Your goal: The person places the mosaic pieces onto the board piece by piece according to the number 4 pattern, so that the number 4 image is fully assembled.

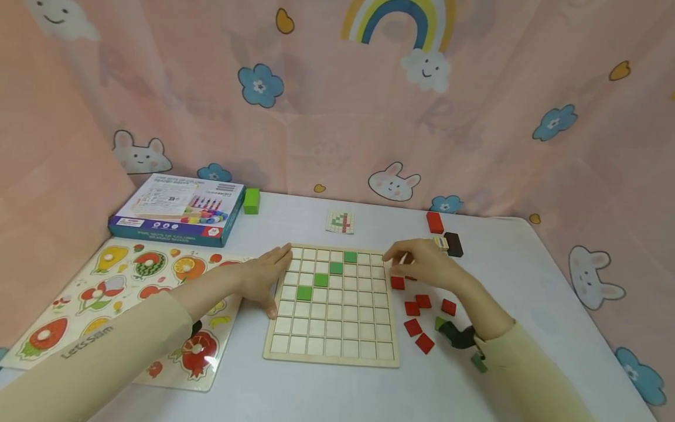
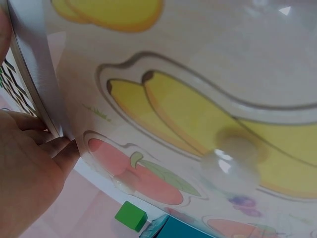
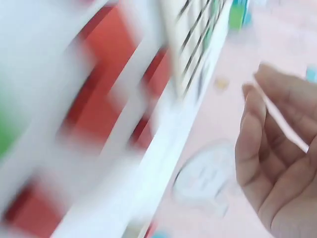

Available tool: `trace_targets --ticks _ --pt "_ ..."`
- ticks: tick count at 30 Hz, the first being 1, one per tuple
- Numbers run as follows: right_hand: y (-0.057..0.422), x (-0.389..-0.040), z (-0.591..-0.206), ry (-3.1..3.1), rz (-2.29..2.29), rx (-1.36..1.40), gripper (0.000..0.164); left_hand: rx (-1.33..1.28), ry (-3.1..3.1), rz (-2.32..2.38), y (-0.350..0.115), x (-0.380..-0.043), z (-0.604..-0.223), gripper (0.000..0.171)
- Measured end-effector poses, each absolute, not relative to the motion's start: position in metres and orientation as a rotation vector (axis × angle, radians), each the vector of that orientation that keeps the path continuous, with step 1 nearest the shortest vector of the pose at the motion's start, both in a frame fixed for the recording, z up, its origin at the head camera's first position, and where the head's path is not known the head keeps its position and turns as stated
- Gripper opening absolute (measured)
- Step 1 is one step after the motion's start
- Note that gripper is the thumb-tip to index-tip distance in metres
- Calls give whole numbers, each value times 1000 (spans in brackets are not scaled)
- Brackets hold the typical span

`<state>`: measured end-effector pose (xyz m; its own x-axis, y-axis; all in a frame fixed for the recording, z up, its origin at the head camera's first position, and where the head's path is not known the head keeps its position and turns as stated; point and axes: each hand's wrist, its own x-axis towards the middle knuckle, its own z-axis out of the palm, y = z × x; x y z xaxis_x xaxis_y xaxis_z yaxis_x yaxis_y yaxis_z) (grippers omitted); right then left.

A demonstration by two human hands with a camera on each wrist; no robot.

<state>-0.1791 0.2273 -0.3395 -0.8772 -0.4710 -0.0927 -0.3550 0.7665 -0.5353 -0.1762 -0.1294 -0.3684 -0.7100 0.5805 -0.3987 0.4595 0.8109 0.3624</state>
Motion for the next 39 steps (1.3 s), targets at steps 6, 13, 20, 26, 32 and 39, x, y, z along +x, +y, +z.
trace_targets --ticks 6,13,20,26,32,39 --pt "300 -170 -345 2697 -760 -611 17 762 2487 332 -131 -176 -369 131" --pt "354 -150 -347 2387 -803 -590 19 766 2490 328 -130 -178 -371 131" --pt "398 -135 -364 2168 -878 -554 26 759 2495 315 -131 -177 -371 130" --pt "425 -124 -374 2099 -923 -531 29 769 2492 307 -131 -178 -371 130" --pt "429 -112 -378 2145 -890 -558 34 763 2488 300 -131 -178 -371 130" --pt "417 -111 -380 2386 -653 -612 45 766 2491 293 -131 -178 -372 130"
